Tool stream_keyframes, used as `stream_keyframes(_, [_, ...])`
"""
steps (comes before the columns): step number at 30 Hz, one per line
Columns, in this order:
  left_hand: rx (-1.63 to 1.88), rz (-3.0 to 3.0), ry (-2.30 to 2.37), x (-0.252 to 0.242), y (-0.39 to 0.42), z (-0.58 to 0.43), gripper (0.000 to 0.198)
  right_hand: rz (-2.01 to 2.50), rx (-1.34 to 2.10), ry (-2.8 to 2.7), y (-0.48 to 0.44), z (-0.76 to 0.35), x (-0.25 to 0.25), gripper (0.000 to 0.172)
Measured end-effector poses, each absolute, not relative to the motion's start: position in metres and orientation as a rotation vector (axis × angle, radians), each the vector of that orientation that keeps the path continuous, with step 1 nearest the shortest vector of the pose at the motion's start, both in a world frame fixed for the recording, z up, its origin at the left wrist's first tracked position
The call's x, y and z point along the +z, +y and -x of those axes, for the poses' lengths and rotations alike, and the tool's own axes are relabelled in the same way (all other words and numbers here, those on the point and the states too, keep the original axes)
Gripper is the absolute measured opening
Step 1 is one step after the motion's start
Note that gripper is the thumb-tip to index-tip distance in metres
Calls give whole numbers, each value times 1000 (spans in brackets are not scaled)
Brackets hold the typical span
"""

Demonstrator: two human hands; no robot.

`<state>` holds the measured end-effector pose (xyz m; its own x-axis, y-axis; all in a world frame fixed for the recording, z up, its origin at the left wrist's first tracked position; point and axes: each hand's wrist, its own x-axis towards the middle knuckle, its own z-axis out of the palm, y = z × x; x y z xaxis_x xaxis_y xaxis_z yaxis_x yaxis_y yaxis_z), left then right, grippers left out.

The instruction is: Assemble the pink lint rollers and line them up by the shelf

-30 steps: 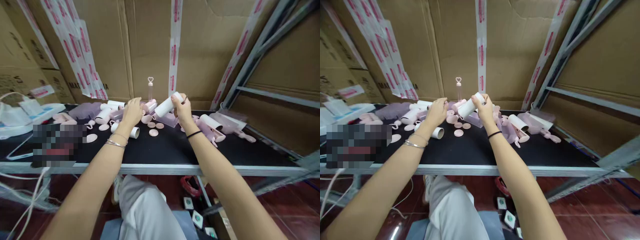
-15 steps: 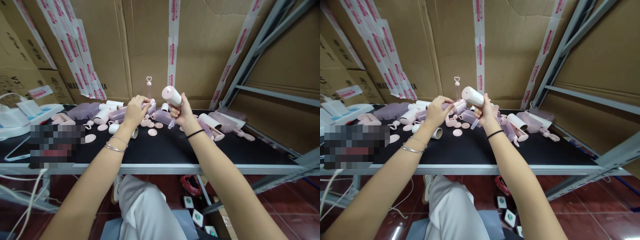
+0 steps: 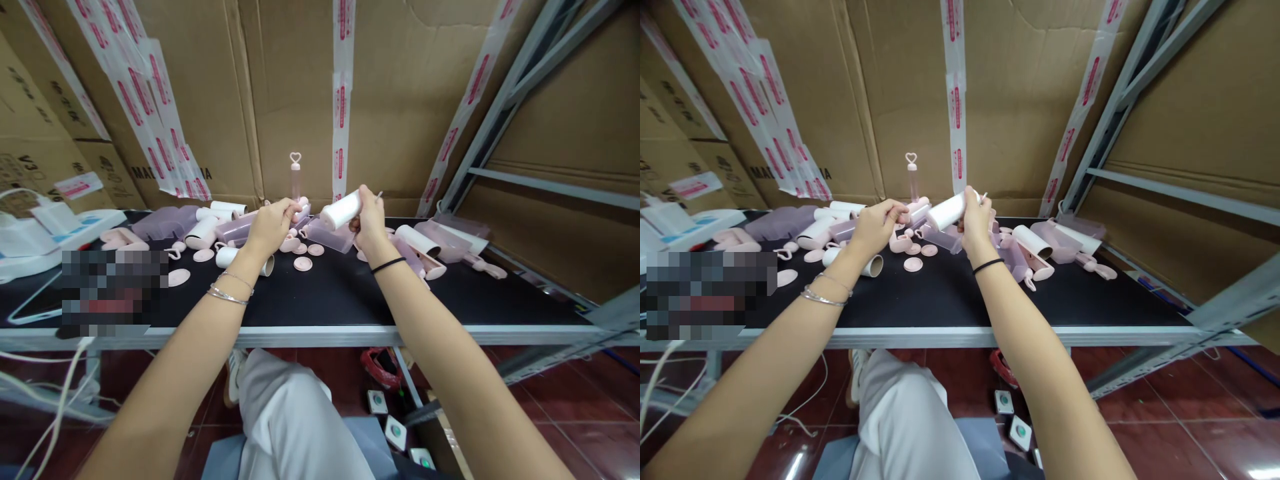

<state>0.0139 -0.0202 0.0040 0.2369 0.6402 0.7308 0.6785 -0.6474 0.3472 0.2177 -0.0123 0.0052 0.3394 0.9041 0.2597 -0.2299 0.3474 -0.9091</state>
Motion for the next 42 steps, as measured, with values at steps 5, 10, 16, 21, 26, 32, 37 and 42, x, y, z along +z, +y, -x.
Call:
stream_keyframes(5, [-1347, 2466, -1333, 5, -23, -15, 23, 1096, 251, -1328, -25, -209, 4, 40])
stream_keyframes(10, [-1374, 2443, -1322, 4, -21, -14, 20, 1257, 244, -1663, -24, -206, -5, 37])
stream_keyframes(16, [-1372, 2458, -1317, 1, -16, -11, 20, 1260, 239, -1695, -21, -209, -8, 39])
stream_keyframes(21, [-1219, 2554, -1349, 0, -17, -11, 23, 1189, 249, -1623, -25, -207, -4, 40])
stream_keyframes(26, [-452, 2793, -1434, 3, -25, -13, 31, 1141, 190, -1606, -31, -207, 1, 32])
stream_keyframes(32, [-149, 2787, -1577, 7, -32, -17, 45, 1279, 75, -1637, -32, -206, 2, 28])
stream_keyframes(37, [-169, 2700, -1582, 3, -23, -14, 36, 1382, 41, -1642, -33, -204, 1, 30])
stream_keyframes(42, [-310, 2663, -1496, -1, -18, -8, 29, 1246, 66, -1588, -37, -203, 5, 30])
